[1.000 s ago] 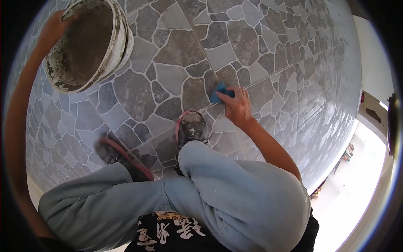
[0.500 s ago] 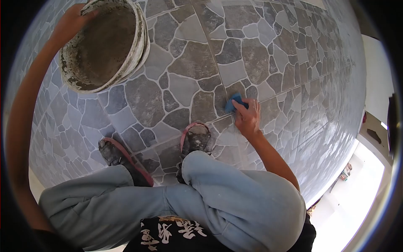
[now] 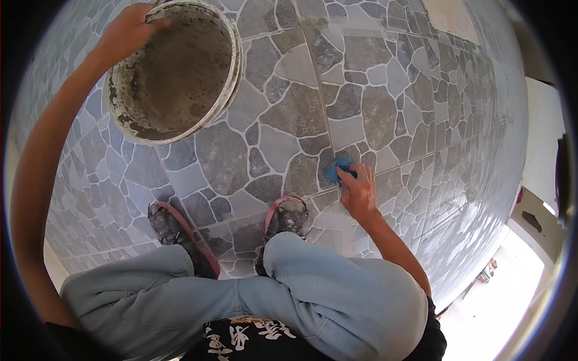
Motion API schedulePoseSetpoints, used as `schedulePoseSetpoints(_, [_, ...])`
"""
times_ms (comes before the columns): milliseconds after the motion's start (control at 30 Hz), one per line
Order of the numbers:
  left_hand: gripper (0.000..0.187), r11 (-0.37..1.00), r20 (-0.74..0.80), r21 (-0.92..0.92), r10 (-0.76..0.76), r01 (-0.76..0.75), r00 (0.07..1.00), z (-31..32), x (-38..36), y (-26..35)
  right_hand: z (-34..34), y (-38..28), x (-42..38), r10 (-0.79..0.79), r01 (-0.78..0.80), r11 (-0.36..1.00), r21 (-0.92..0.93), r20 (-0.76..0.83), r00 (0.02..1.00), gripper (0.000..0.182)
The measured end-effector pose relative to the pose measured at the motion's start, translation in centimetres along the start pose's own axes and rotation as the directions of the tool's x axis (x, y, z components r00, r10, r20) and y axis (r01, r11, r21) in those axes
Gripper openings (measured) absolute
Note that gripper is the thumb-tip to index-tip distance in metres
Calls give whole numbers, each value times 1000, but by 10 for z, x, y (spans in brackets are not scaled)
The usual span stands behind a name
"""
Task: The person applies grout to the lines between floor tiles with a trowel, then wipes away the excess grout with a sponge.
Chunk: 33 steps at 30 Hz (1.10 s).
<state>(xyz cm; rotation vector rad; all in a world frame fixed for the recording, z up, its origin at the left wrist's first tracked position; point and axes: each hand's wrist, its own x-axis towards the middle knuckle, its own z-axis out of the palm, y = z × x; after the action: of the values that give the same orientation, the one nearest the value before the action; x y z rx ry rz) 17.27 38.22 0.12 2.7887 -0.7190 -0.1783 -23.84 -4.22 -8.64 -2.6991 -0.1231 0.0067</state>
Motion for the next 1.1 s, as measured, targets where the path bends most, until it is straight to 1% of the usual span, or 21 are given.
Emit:
schedulePoseSetpoints(33, [43, 999, -46, 22, 25, -24, 999, 0, -1, 2, -2, 3, -7, -14, 14, 1000, -1, 5, 1000, 38])
schedulePoseSetpoints(67, [43, 1000, -56, 24, 10, -9, 998, -3, -1, 4, -2, 7, -6, 34, -35, 998, 47, 20, 999, 36])
schedulePoseSetpoints(100, [41, 999, 3, -38, 7, -7, 1000, -6, -2, 9, -4, 5, 2, 86, -90, 991, 94, 40, 995, 34])
schedulePoseSetpoints(133, [39, 995, 63, -99, 11, -5, 998, -8, -1, 12, 4, 9, 24, 54, -52, 994, 94, -20, 998, 31])
schedulePoseSetpoints(200, [37, 995, 80, -95, -8, 16, 997, -11, 0, 16, 20, 8, 118, -26, 43, 993, 107, -160, 987, 25])
schedulePoseSetpoints(267, [35, 995, 97, -89, -29, 37, 995, -12, -3, 15, 38, 11, 222, -101, 114, 993, 39, -243, 965, 18])
schedulePoseSetpoints(333, [35, 988, 106, -154, 17, -1, 994, -11, 0, 17, 51, 18, 315, -128, 94, 989, -118, -324, 937, 19])
schedulePoseSetpoints(400, [35, 989, 108, -149, -2, 18, 994, -13, 0, 16, 52, 18, 359, -141, 76, 976, -205, -327, 934, 21])
schedulePoseSetpoints(467, [36, 990, 132, -141, -1, 19, 991, -13, 0, 18, 55, 18, 341, -123, 71, 985, -157, -355, 927, 22])
schedulePoseSetpoints(500, [39, 996, 102, -84, 2, 6, 995, -14, -3, 22, 55, 18, 327, -117, 77, 990, -122, -371, 921, 23])
schedulePoseSetpoints(533, [42, 1000, 68, -28, 6, -4, 998, -17, -4, 27, 53, 17, 304, -120, 89, 990, -105, -331, 936, 24])
schedulePoseSetpoints(567, [41, 996, 95, -78, -30, 37, 995, -18, -4, 29, 50, 13, 266, -113, 92, 992, -86, -286, 951, 24])
schedulePoseSetpoints(600, [41, 997, 102, -76, -3, 11, 995, -16, -3, 28, 42, 6, 224, -151, 142, 989, -51, -294, 944, 25])
schedulePoseSetpoints(667, [43, 990, 132, -102, -82, 96, 988, -15, 0, 23, 27, -5, 134, -96, 96, 995, -9, -179, 979, 25])
schedulePoseSetpoints(700, [43, 992, 125, -102, -66, 79, 990, -18, 1, 24, 23, -6, 91, -80, 85, 996, 28, -147, 986, 28])
schedulePoseSetpoints(767, [46, 976, 215, -79, -180, 201, 960, -20, 3, 27, 8, -13, 27, -7, 10, 999, 38, -88, 996, 30])
schedulePoseSetpoints(800, [46, 979, 219, -79, -165, 187, 962, -18, 5, 25, 10, -9, 25, 7, -4, 999, 37, -94, 996, 30])
schedulePoseSetpoints(867, [49, 992, 27, 61, -116, 114, 993, -10, 0, 18, 16, -4, 24, 58, -46, 993, 107, -117, 991, 31])
schedulePoseSetpoints(900, [49, 992, 36, 63, -113, 111, 993, -8, 1, 15, 20, -2, 46, 34, -16, 993, 115, -149, 988, 30])
schedulePoseSetpoints(1000, [52, 986, 94, -5, -168, 170, 981, -9, 5, 10, 40, 12, 174, -51, 84, 991, 106, -284, 958, 18])
schedulePoseSetpoints(1100, [51, 993, 97, -51, -101, 106, 990, -12, 3, 14, 48, 26, 296, -94, 58, 990, -125, -304, 948, 16])
